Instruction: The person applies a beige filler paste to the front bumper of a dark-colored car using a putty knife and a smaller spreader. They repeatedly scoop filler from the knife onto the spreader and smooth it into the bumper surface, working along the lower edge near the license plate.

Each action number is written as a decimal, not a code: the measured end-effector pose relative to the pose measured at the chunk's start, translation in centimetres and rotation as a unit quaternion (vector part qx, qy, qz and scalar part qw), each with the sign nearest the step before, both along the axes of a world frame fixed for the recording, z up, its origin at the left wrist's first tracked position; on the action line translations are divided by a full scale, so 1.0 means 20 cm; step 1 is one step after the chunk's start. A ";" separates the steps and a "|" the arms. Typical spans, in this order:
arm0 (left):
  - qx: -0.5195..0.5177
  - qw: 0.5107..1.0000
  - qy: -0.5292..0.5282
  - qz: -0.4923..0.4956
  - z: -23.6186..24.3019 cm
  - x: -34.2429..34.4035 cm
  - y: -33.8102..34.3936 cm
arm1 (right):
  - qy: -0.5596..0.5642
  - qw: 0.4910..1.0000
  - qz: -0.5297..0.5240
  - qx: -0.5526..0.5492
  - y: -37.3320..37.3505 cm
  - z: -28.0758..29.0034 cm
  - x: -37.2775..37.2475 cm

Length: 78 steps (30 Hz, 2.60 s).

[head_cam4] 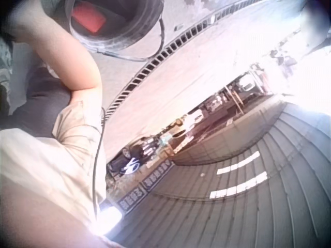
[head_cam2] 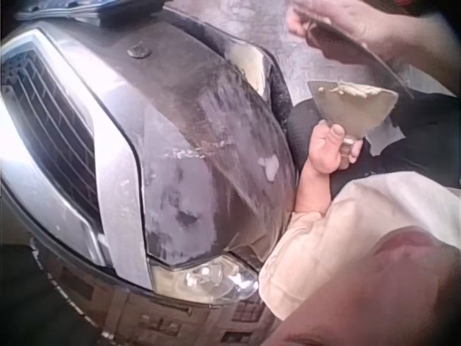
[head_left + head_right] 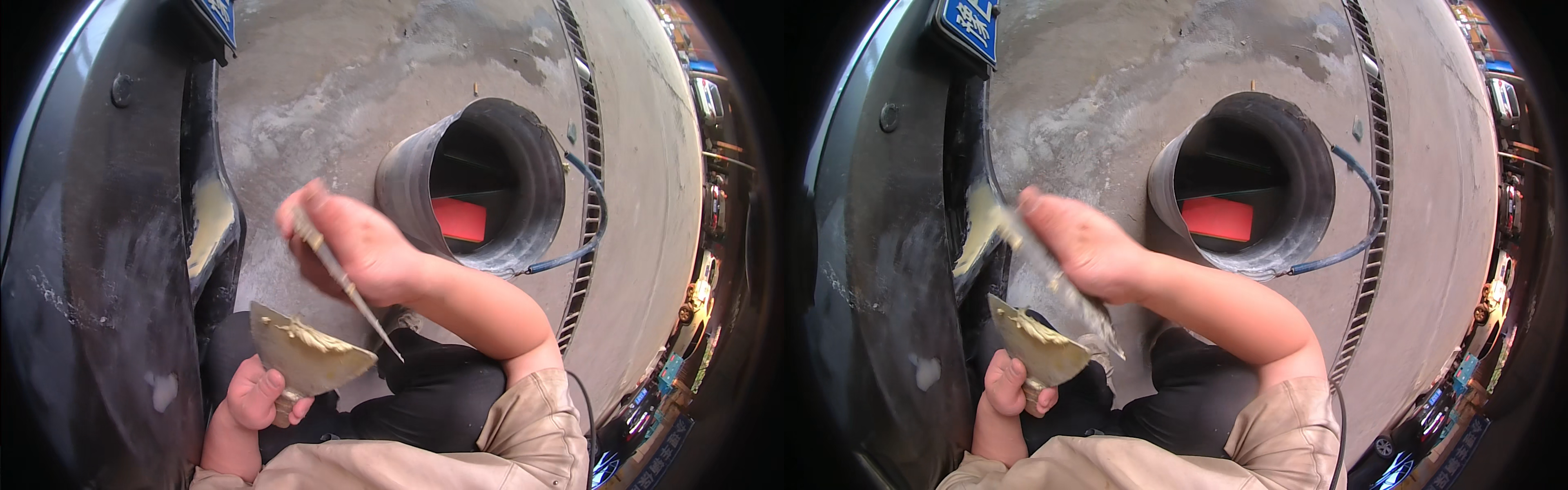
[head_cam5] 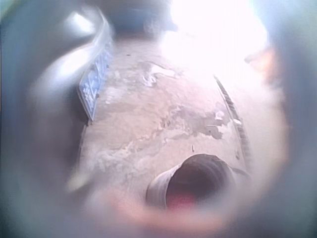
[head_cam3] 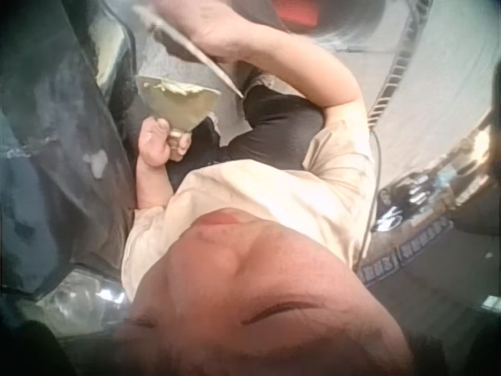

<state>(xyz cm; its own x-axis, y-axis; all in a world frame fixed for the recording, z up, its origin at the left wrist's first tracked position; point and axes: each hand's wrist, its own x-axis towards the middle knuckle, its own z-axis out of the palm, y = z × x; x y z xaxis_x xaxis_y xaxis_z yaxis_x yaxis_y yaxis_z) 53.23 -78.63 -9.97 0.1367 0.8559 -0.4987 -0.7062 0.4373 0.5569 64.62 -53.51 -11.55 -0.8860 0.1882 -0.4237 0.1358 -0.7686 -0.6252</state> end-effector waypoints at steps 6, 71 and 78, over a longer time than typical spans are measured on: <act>-0.111 0.992 -0.066 0.003 0.02 -0.01 -0.01 | 0.100 0.985 0.139 -0.008 -0.13 0.03 -0.04; -0.095 0.984 0.108 0.108 0.04 0.06 0.01 | -0.007 0.505 0.150 0.850 -0.10 -0.46 -0.68; -0.011 0.988 0.153 0.005 -0.02 0.01 0.02 | 0.034 0.554 0.224 0.801 -0.08 -0.44 -0.71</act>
<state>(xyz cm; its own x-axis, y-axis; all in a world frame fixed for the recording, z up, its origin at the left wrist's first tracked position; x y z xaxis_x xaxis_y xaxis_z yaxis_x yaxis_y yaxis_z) 53.39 -78.29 -10.46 -0.0315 0.8450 -0.5338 -0.5097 0.4459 0.7358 50.46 -55.02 -20.34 -0.9995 0.0297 0.0066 0.0231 0.8815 -0.4716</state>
